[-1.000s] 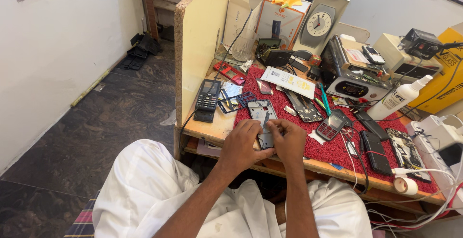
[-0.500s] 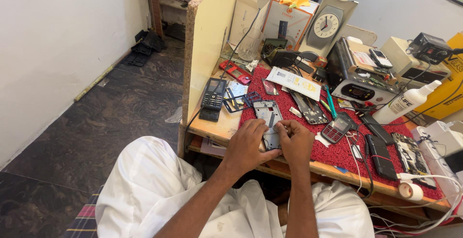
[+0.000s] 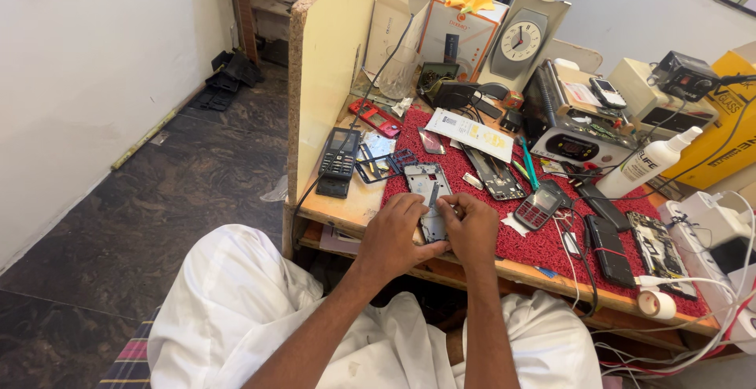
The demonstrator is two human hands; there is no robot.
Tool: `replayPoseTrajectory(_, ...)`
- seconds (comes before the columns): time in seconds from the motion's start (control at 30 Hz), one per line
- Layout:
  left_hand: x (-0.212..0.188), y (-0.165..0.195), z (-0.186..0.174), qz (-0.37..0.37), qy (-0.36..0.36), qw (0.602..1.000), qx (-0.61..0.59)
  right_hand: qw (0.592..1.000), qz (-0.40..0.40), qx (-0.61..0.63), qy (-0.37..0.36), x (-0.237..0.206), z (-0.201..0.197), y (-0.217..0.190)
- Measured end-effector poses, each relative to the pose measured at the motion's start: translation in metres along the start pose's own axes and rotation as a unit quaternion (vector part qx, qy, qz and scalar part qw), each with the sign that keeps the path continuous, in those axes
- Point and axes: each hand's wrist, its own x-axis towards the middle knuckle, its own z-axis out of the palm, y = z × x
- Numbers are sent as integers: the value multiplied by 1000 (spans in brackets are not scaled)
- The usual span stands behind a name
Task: The person sits cross-legged at a cluttered workbench and uses a small metal tool to scrape and pry at the interior of a disassembled mobile phone. They repeatedly scrape along the phone's frame and internal components, occasionally lifting and repositioning the device.
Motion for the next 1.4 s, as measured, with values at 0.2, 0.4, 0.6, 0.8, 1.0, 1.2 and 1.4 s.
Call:
replayPoseTrajectory(0.2, 1, -1, -1, -2, -3, 1000, -6, 1000, 4, -17, -16, 1, 0, -5)
replayPoseTrajectory(0.4, -1, -1, 0, 1, 1, 1000, -10, 1000, 11, 17, 4, 0, 0, -4)
replayPoseTrajectory(0.6, -2, -5, 0, 12, 12, 1000, -6, 1000, 0, -1, 10, 0, 3, -1)
replayPoseTrajectory(0.8, -1, -6, 0, -1, 1, 1000, -5, 1000, -4, -24, -2, 0, 4, -4)
replayPoseTrajectory(1.0, -2, -6, 0, 10, 19, 1000, -2, 1000, -4, 8, 23, 0, 6, -2)
replayPoseTrajectory(1.2, 0, -7, -2, -5, 1, 1000, -9, 1000, -8, -8, -2, 1, 6, 0)
replayPoseTrajectory(1.4, 2, -7, -3, 7, 10, 1000, -5, 1000, -11, 0, 13, 2, 9, 1)
